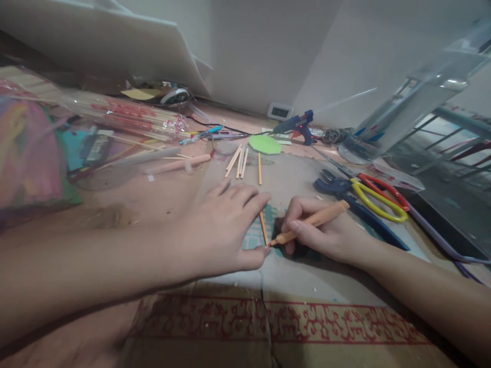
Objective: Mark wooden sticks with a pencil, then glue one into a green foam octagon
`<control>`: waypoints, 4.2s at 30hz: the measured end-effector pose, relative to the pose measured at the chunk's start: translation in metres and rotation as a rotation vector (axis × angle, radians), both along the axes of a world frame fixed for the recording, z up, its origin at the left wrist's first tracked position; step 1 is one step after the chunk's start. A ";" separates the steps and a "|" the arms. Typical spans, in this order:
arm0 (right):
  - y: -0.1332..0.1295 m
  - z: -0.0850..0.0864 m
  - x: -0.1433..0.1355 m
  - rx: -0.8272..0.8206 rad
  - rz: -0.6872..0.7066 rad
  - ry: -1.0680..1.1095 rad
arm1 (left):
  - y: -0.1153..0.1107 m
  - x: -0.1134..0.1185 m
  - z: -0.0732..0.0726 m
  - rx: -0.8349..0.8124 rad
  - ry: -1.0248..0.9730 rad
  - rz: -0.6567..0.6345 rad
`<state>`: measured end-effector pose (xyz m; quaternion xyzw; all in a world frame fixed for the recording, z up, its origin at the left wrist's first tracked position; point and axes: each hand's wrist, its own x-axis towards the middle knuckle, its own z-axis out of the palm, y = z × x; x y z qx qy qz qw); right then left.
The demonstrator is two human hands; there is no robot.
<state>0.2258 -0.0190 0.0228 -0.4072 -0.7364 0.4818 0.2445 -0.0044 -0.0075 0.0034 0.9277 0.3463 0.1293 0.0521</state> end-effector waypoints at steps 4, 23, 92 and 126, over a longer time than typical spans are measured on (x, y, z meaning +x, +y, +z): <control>-0.001 -0.001 -0.001 0.009 -0.041 0.010 | 0.001 0.000 -0.001 0.008 -0.005 -0.008; -0.001 -0.003 0.000 -0.017 -0.081 0.060 | 0.000 -0.001 -0.001 0.146 0.038 -0.029; -0.010 0.003 -0.012 0.019 -0.019 -0.015 | 0.033 -0.013 -0.001 0.114 -0.054 -0.054; -0.006 -0.003 -0.013 0.039 -0.111 0.025 | 0.033 -0.014 0.000 0.109 -0.020 -0.041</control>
